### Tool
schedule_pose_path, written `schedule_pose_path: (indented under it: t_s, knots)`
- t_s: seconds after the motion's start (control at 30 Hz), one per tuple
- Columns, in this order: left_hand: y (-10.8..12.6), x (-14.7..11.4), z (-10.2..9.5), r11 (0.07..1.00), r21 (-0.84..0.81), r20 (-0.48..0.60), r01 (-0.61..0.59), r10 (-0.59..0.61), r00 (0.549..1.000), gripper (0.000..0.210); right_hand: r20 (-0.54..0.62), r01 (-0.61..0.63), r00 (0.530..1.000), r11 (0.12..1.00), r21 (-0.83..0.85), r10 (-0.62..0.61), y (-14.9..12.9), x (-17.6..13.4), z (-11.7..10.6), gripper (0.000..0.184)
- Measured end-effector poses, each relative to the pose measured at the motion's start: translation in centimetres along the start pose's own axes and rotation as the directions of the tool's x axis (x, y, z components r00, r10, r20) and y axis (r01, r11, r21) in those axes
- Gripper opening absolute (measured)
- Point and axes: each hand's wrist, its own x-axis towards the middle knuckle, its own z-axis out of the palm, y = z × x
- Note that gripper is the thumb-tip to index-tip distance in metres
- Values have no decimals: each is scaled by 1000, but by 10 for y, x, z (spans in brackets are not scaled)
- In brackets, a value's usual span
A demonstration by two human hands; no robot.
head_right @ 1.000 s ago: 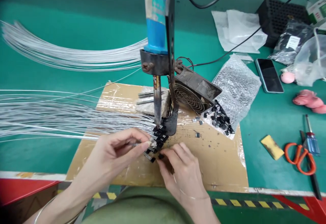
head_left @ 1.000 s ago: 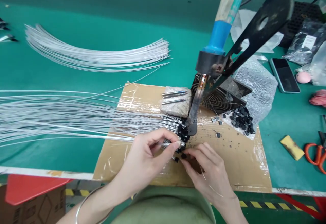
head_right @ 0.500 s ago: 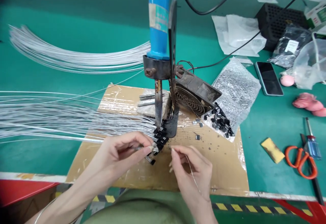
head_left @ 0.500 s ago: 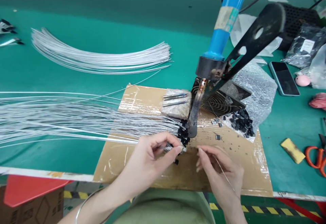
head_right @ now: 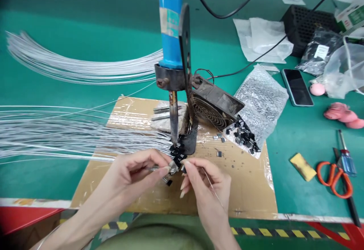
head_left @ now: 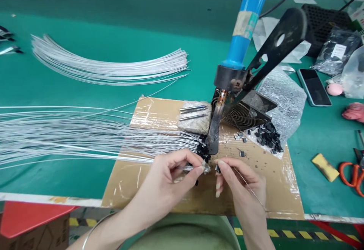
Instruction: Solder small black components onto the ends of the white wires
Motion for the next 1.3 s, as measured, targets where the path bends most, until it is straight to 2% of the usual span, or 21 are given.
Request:
schedule_pose_path:
  t_s: [0.1,0.3,0.53,0.7,0.83,0.97,1.13,1.2,1.3]
  knots:
    - [4,1,1,998,-56,32,16,-14,999,12,35,35,999,998,-55,-33,0,0,2,9]
    - [4,3,2,994,-106,41,18,-14,999,13,67,192,981,971,-140,-184,3,-3,3,21]
    - [7,3,2,996,-88,44,31,-27,999,13,135,247,965,949,-195,-223,3,-1,-1,25]
    - [-1,2,3,994,-105,16,17,-15,1000,13,137,256,963,944,-209,-231,4,1,-1,25]
    - [-3,5,4,991,-134,4,2,-2,1000,15,137,318,947,908,-275,-290,5,0,-1,25]
    - [2,8,6,994,-109,7,15,-14,1000,13,111,293,956,888,-355,-271,4,-3,-2,20]
    - [6,10,6,1000,-22,-44,16,-17,999,12,112,289,957,880,-377,-266,4,-6,-6,39]
    - [7,10,7,1000,-14,-61,0,0,998,14,75,251,968,885,-392,-241,6,-7,-7,37]
    - [8,10,6,1000,-4,-86,-13,13,996,15,64,272,960,865,-421,-271,9,-8,-8,28]
